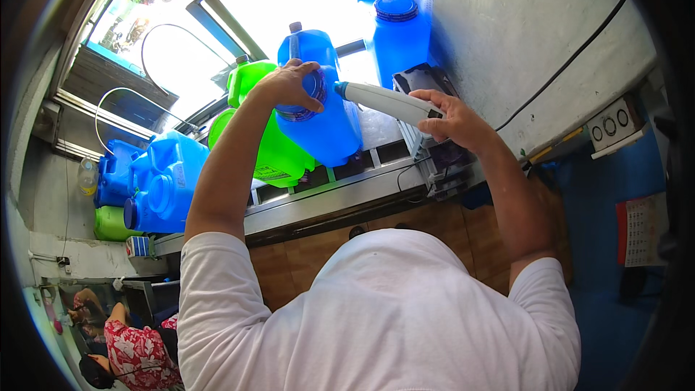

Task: The person places several blue and green jerry cans on a metal counter, secures their lids, and uses a handheld heat-sealing tool to seal the caps. The person then moves the sealed cans to the floor and repeats the process with additional cans.

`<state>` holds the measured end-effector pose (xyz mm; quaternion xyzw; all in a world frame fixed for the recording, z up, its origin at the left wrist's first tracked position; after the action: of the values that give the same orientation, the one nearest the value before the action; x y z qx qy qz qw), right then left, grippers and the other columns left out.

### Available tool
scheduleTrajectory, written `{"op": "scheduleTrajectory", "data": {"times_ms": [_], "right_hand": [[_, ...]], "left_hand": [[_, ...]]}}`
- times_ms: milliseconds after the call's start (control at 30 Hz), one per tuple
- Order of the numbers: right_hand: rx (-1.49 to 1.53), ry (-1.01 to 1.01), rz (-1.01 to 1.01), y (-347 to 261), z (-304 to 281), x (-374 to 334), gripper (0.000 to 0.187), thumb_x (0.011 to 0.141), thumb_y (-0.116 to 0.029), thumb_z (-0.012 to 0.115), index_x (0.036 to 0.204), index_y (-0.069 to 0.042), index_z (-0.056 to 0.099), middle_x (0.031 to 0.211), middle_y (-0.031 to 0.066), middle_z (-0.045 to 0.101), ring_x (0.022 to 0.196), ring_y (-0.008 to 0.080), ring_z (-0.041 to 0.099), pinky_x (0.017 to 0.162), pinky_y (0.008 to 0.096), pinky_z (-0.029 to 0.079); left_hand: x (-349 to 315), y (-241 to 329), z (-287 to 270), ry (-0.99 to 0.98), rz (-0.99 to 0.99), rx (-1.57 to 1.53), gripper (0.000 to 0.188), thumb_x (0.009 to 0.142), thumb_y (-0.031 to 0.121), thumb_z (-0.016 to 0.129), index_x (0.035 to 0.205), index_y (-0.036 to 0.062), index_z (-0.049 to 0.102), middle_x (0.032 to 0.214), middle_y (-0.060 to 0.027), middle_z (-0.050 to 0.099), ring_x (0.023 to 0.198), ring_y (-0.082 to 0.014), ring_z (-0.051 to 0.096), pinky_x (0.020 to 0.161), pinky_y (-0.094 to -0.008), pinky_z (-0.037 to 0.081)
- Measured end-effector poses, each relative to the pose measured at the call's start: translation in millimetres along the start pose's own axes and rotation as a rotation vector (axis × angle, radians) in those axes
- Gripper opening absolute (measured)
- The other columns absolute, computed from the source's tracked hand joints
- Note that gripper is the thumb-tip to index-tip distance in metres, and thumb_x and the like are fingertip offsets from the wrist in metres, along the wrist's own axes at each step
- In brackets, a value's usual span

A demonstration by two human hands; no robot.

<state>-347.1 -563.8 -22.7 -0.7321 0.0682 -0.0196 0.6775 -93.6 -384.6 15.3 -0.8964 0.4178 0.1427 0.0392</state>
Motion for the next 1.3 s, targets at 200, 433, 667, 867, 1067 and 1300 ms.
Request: {"op": "scheduleTrajectory", "data": {"times_ms": [200,433,667,867,1067,1300], "right_hand": [[0.046,-0.005,-0.015,5,3,-3,0.064,0.079,-0.020,0.073,0.136,-0.002,0.051,0.094,0.0079,0.061,0.069,0.0077,0.054,0.059,0.0219,0.048],[0.075,-0.002,-0.004,7,-1,-2,0.064,0.080,-0.020,0.073,0.138,-0.003,0.050,0.092,0.0037,0.059,0.068,0.0058,0.051,0.058,0.0208,0.045],[0.086,0.029,-0.022,13,-8,5,0.063,0.081,-0.021,0.073,0.137,-0.002,0.051,0.090,0.0037,0.060,0.063,0.0062,0.051,0.056,0.0216,0.046],[0.075,0.017,-0.039,8,-7,10,0.064,0.081,-0.022,0.073,0.137,-0.001,0.050,0.089,0.0035,0.060,0.063,0.0061,0.052,0.056,0.0213,0.046],[0.058,-0.012,0.002,1,-6,18,0.066,0.082,-0.023,0.075,0.138,-0.002,0.050,0.092,0.0045,0.061,0.065,0.0065,0.053,0.056,0.0211,0.046],[0.029,0.012,-0.019,-5,-8,23,0.067,0.081,-0.025,0.075,0.138,-0.002,0.051,0.096,0.0071,0.063,0.068,0.0079,0.055,0.058,0.0223,0.048]], "left_hand": [[1,-2,3,0.021,0.040,0.000,0.107,0.057,0.051,0.087,0.149,0.0236,0.039,0.154,-0.0138,0.033,0.137,-0.0369,0.041,0.110,-0.0464,0.041],[0,-11,5,0.023,0.028,-0.024,0.109,0.058,0.062,0.083,0.151,0.0285,0.037,0.158,-0.0141,0.027,0.142,-0.0367,0.034,0.114,-0.0467,0.035],[-20,-26,-1,0.363,0.073,-0.225,0.118,0.057,0.062,0.085,0.152,0.0143,0.033,0.156,-0.0201,0.028,0.141,-0.0394,0.034,0.114,-0.0493,0.034],[-65,-52,65,0.935,-0.142,-0.686,0.148,0.053,0.053,0.093,0.155,0.0059,-0.003,0.151,-0.0271,0.033,0.137,-0.0361,0.041,0.113,-0.0447,0.035],[-56,-32,89,1.023,-0.221,-0.877,0.150,0.055,0.050,0.093,0.153,0.0039,-0.009,0.146,-0.0263,0.039,0.135,-0.0381,0.042,0.113,-0.0439,0.034],[-56,-33,90,1.062,-0.212,-0.797,0.147,0.056,0.046,0.094,0.153,0.0036,-0.007,0.145,-0.0276,0.040,0.134,-0.0403,0.043,0.112,-0.0447,0.035]]}}
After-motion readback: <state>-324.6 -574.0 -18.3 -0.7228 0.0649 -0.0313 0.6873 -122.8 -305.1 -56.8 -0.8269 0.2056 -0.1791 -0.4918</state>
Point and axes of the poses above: each hand's wrist, its own x-axis towards the middle knuckle, its own z-axis out of the palm, y = z × x, the point moved 7 cm from there along x, towards the middle knuckle
